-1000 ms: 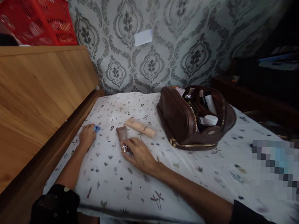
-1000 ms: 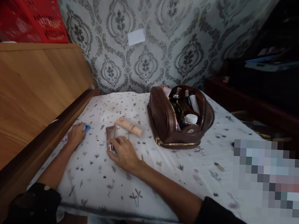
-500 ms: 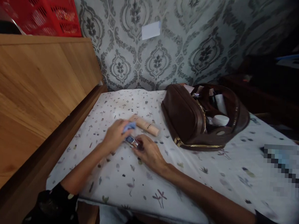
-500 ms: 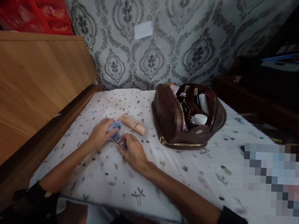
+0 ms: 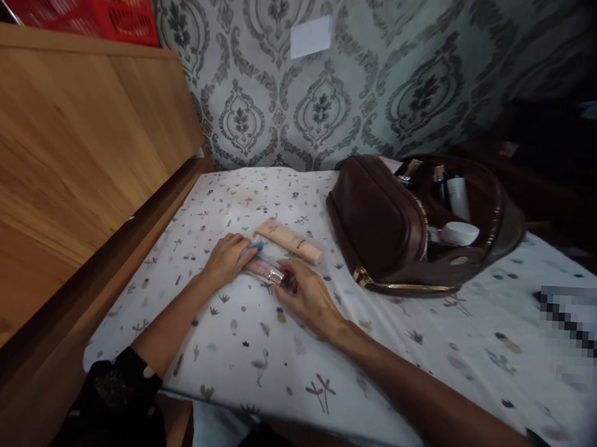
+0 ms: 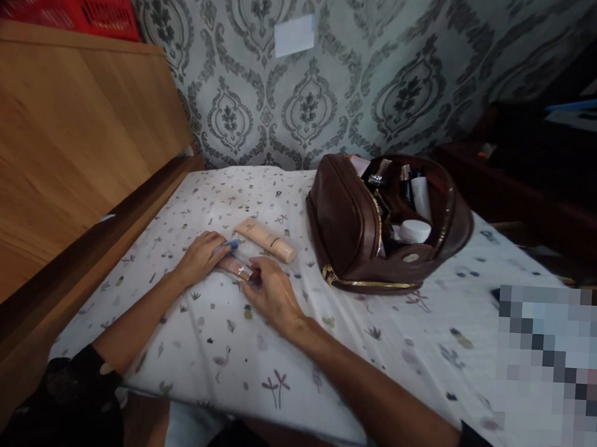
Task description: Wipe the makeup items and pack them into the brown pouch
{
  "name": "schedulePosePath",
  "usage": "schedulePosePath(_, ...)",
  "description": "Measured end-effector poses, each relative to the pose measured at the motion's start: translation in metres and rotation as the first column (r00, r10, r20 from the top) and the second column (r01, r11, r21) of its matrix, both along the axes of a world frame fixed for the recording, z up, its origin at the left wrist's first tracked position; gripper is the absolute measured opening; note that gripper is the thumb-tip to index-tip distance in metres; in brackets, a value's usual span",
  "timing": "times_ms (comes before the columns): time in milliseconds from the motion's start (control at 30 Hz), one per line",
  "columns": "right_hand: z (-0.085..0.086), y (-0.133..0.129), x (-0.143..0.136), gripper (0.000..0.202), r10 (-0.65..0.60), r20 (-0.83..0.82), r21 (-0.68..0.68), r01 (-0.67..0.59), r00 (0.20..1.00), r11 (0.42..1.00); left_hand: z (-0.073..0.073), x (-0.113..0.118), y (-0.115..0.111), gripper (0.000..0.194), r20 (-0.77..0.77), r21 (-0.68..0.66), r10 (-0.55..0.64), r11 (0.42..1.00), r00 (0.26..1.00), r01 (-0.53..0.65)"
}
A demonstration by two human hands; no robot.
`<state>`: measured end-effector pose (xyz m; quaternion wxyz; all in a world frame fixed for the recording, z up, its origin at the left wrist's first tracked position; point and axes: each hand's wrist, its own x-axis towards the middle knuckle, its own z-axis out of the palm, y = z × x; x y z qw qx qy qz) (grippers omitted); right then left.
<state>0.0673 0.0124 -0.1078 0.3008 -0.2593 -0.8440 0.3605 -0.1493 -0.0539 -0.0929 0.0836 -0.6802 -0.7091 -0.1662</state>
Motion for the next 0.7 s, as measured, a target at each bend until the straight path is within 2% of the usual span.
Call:
schedulePosePath(100,0.002,0.003,0.003,0.024,0.018,0.006,0.029,-0.018,1.000,0.999,-0.003,-0.008,-0.003,0.035,-0.027,-0.001,0.066,0.998,0.997,-0.066)
schedulePosePath(233,0.004,0.007,0.007,0.021,0.018,0.021,0.054,-0.019,1.000,0.998,-0.004,-0.008,-0.004,0.031,-0.036,-0.018,0.171,0.985,0.985,-0.172)
schedulePosePath(367,0.005,0.009,0.010,0.024,0.022,0.010,0.025,-0.023,1.000,0.999,0.000,-0.008,-0.006,0.029,-0.091,-0.081,0.309,0.945,0.947,-0.316)
schedulePosePath(467,0.004,0.010,0.009,0.026,0.018,-0.021,-0.025,-0.018,1.000,1.000,0.006,-0.007,-0.010,0.027,-0.052,-0.028,0.357,0.933,0.933,-0.359)
schedulePosePath(533,0.002,0.011,0.008,0.028,0.016,-0.051,-0.082,-0.020,0.999,0.996,0.009,0.000,-0.013,0.026,0.039,0.093,0.283,0.954,0.958,-0.285)
schedulePosePath(633,-0.003,0.012,0.006,0.030,-0.001,-0.112,-0.183,-0.019,0.994,0.983,0.011,0.020,-0.017,0.025,0.128,0.251,-0.030,0.968,0.991,-0.003)
schedulePosePath(700,-0.007,0.013,0.004,0.031,-0.014,-0.144,-0.243,-0.022,0.989,0.970,0.011,0.034,-0.017,0.024,0.088,0.272,-0.222,0.943,0.971,0.191)
